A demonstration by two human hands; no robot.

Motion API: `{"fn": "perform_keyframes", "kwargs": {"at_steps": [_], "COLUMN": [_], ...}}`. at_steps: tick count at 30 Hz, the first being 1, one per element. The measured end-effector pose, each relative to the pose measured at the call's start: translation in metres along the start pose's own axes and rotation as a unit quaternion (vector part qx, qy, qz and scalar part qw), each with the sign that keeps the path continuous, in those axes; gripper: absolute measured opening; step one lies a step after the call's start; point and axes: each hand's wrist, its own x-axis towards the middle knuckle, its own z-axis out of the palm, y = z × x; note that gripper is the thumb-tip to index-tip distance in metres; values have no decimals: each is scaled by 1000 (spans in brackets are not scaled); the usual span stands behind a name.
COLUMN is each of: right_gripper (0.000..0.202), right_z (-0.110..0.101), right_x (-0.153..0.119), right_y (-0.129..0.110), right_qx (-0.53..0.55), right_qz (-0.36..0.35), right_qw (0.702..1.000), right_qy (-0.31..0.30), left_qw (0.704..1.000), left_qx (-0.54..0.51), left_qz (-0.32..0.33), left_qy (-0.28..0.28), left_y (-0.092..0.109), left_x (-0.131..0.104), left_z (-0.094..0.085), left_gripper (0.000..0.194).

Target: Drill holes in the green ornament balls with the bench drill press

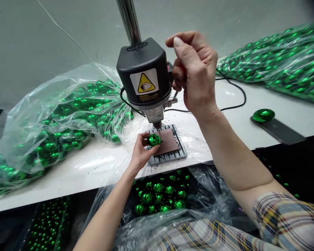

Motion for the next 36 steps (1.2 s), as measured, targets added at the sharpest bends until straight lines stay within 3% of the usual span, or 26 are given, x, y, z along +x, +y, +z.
{"fn": "perform_keyframes", "kwargs": {"at_steps": [9,17,24,29,34,36], "right_gripper": [18,19,19,13,3,8], "right_z": [3,1,1,-2,-10,-13], "right_x": [3,1,1,-5,-26,-36], "right_y": [-1,-1,0,1,11,18], "right_qx": [-36,1,6,10,-81,-103], "right_qz": [13,-13,-17,-38,-98,-120], "right_qw": [999,1000,1000,999,992,987], "right_qy": [28,-1,-4,-20,14,27], "left_qw": [997,983,995,995,995,995], "left_qx": [78,148,85,85,84,82], "left_qz": [-1,113,51,45,53,54], "left_qy": [0,6,16,15,10,9], "left_y": [-14,-24,-29,-27,-26,-26], "left_x": [13,18,13,12,13,13], "left_z": [14,29,36,34,34,34], "left_gripper": [52,46,54,56,55,55]}}
